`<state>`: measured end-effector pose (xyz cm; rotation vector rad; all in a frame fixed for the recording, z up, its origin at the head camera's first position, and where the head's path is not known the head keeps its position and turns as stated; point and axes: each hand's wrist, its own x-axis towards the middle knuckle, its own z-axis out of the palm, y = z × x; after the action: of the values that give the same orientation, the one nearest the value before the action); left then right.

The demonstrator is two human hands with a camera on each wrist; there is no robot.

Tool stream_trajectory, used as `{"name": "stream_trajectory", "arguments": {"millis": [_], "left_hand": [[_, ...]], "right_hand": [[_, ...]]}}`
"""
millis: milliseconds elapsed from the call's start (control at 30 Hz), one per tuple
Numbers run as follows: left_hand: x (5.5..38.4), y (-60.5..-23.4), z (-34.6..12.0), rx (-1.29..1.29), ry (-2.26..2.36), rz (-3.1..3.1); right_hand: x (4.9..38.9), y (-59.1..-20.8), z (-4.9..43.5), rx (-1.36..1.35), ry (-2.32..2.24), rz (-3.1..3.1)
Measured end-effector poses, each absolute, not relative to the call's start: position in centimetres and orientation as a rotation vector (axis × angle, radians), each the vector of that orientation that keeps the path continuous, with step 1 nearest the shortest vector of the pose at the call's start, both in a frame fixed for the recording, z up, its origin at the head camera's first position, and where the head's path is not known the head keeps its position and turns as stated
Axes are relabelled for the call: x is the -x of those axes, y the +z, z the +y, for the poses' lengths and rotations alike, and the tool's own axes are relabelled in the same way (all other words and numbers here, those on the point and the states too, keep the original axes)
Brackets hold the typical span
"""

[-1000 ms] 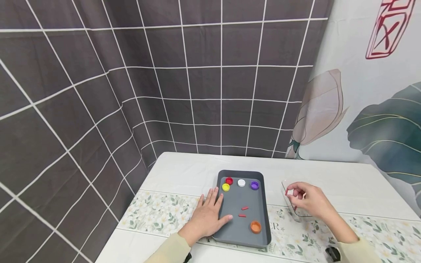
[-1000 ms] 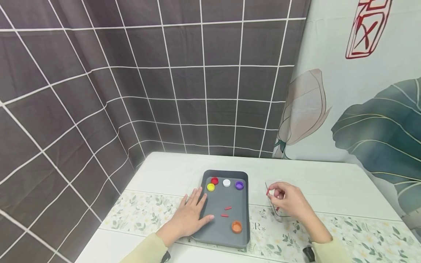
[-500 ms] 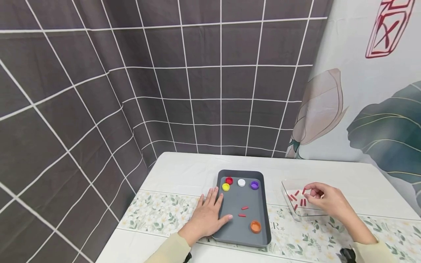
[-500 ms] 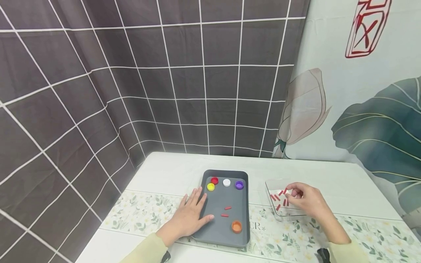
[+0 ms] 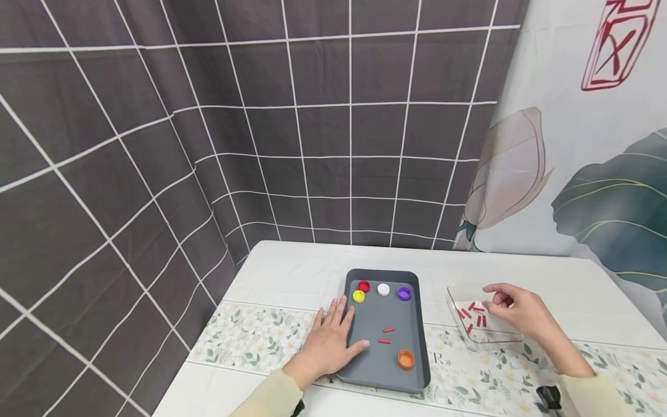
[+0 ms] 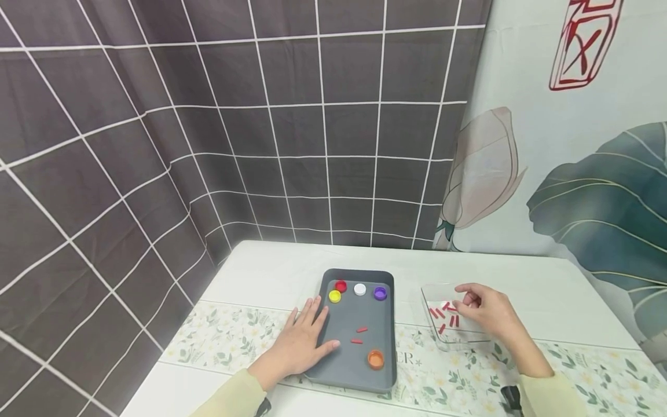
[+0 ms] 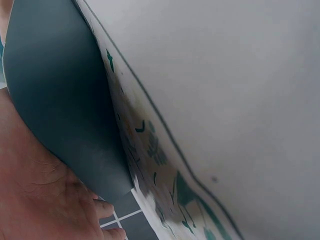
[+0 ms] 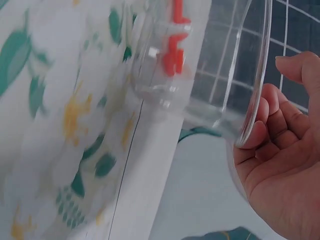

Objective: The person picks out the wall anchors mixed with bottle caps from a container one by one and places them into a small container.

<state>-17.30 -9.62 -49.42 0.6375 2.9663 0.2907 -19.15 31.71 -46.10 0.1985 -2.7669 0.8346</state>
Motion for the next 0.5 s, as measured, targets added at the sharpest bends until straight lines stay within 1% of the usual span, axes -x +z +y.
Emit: {"name": "stream_trajectory", "arguments": {"millis": [233,500], "left_hand": [[17.3,-49.3,-9.6,-0.624,0.290,2.961],[17.3,-49.4,-9.6,-0.621,0.290,2.959]], "right_hand": [[19.1,-46.0,28.9,-0.349,0.972,-2.737],[19.2,-46.4,25.1,-0.681,1.063,-2.603]]}}
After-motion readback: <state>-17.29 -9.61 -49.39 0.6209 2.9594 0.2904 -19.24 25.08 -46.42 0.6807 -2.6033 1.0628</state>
